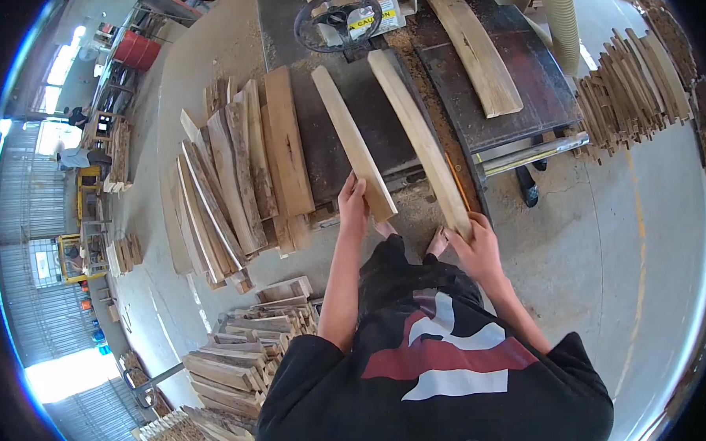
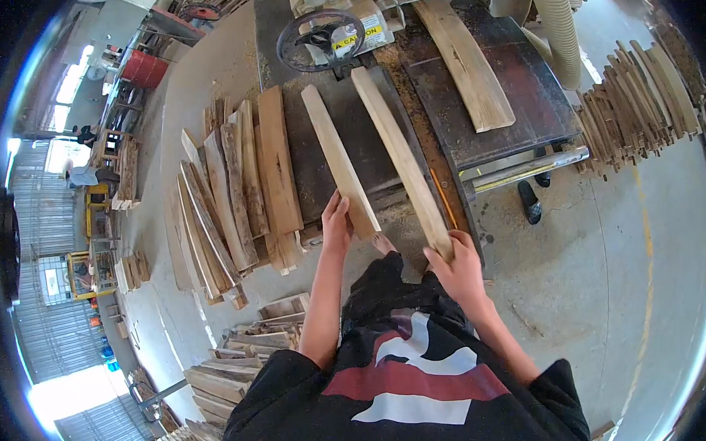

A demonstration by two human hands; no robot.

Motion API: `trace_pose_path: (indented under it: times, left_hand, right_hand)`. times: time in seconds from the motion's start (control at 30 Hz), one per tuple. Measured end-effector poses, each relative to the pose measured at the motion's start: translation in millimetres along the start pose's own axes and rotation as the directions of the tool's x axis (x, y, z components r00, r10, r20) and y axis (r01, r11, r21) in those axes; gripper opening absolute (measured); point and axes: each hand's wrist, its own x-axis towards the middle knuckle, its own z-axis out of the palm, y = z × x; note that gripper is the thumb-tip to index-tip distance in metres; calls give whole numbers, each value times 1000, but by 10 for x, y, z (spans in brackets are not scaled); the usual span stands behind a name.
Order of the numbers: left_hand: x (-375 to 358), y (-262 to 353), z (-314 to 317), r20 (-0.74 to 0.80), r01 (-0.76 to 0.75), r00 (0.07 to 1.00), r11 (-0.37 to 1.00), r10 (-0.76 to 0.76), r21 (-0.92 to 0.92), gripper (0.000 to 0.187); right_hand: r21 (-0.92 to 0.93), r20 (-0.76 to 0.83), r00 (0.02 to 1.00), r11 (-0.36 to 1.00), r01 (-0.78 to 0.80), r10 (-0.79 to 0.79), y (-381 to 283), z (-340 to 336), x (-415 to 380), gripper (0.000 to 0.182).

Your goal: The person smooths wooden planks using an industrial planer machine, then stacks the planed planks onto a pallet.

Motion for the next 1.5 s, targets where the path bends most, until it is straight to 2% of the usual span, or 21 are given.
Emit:
trace_pose_path:
  times: [0.07, 0.13, 0.17, 0.33, 0.4, 0.43, 0.47, 0.53, 0.6, 0.67, 0.73, 0.8, 0.87, 0.93, 1.1, 1.23, 1.3, 1.37, 1.4, 1.47, 1.5]
  left_hand:
    - [1, 51, 178, -5, 27, 1000, 999, -27, -35, 43]
    - [-2, 92, 243, 259, 305, 947, 788, -191, -535, 34]
    - [11, 104, 326, 317, 378, 923, 674, -219, -635, 29]
    - [119, -43, 497, 258, 340, 936, 799, -238, -497, 31]
    - [196, -99, 655, -90, 257, 962, 966, -257, -11, 38]
    - [256, -200, 766, -184, 15, 981, 916, 65, 401, 42]
    - [298, -286, 845, -176, 13, 983, 918, 62, 396, 42]
    - [321, -296, 1033, 78, -191, 929, 286, 363, 939, 47]
    - [303, -355, 1314, 40, -130, 959, 309, 281, 942, 45]
    - [435, -493, 1511, 178, -152, 914, -97, 365, 984, 50]
    - [671, -566, 1629, 113, -128, 903, 8, 415, 992, 51]
    - [917, -555, 1685, 38, -101, 895, 118, 445, 988, 52]
    - [1171, -451, 1727, 78, -174, 856, 142, 511, 974, 53]
    - [1397, -365, 1760, 70, -182, 848, 163, 526, 970, 52]
    - [1876, -136, 1812, 85, -231, 856, 229, 511, 946, 53]
    - [2112, -104, 1813, 64, -254, 850, 300, 524, 919, 57]
    - [2213, -71, 1767, 13, -235, 876, 402, 482, 885, 58]
    - [2484, 5, 1741, 74, -348, 822, 394, 565, 851, 62]
    - [2571, 121, 1667, 63, -344, 828, 415, 558, 842, 62]
    - [2635, 545, 1345, 300, -419, 883, 322, 361, 849, 63]
    - [2552, 788, 1136, 273, -415, 881, 352, 387, 839, 63]
  right_hand:
    - [-91, -166, 980, 991, 98, -112, 164, -154, -224, 44]
    - [-180, -202, 974, 981, 69, -106, 362, -257, -327, 43]
    - [-270, -232, 967, 962, 45, -110, 449, -287, -343, 43]
    - [-332, -187, 982, 942, -43, -21, 624, -236, -248, 53]
    - [-394, -218, 975, 917, -63, -27, 503, -136, -131, 55]
    - [-351, -272, 958, 936, -14, -88, 417, -67, -64, 56]
    - [-312, -321, 935, 949, 44, -149, 318, -5, 14, 58]
    - [-177, -312, 918, 964, 196, -244, -5, 31, 162, 51]
    - [22, -249, 917, 944, 328, -313, -181, 133, 351, 39]
    - [238, -70, 974, 944, 228, -217, -296, 247, 502, 29]
    - [413, -63, 983, 892, 183, -172, -224, 522, 687, 20]
    - [703, 141, 948, 645, -299, 286, -224, 656, 892, 26]
    - [661, 148, 931, 667, -345, 334, 95, 891, 1217, 41]
    - [695, 280, 860, 527, -488, 427, 148, 989, 1605, 49]
    - [658, 186, 826, 557, -507, 532, 20, 1211, 2420, 43]
    - [681, -171, 854, 686, -258, 491, -155, 1419, 2646, 36]
    - [726, -9, 819, 566, -389, 574, -37, 1380, 2835, 44]
    - [802, 14, 834, 492, -339, 552, -392, 1389, 2985, 43]
    - [789, 103, 885, 505, -350, 454, -162, 1349, 3092, 44]
    - [717, 84, 858, 568, -405, 506, -400, 1366, 3233, 48]
    - [698, 84, 863, 589, -407, 498, -412, 1370, 3341, 48]
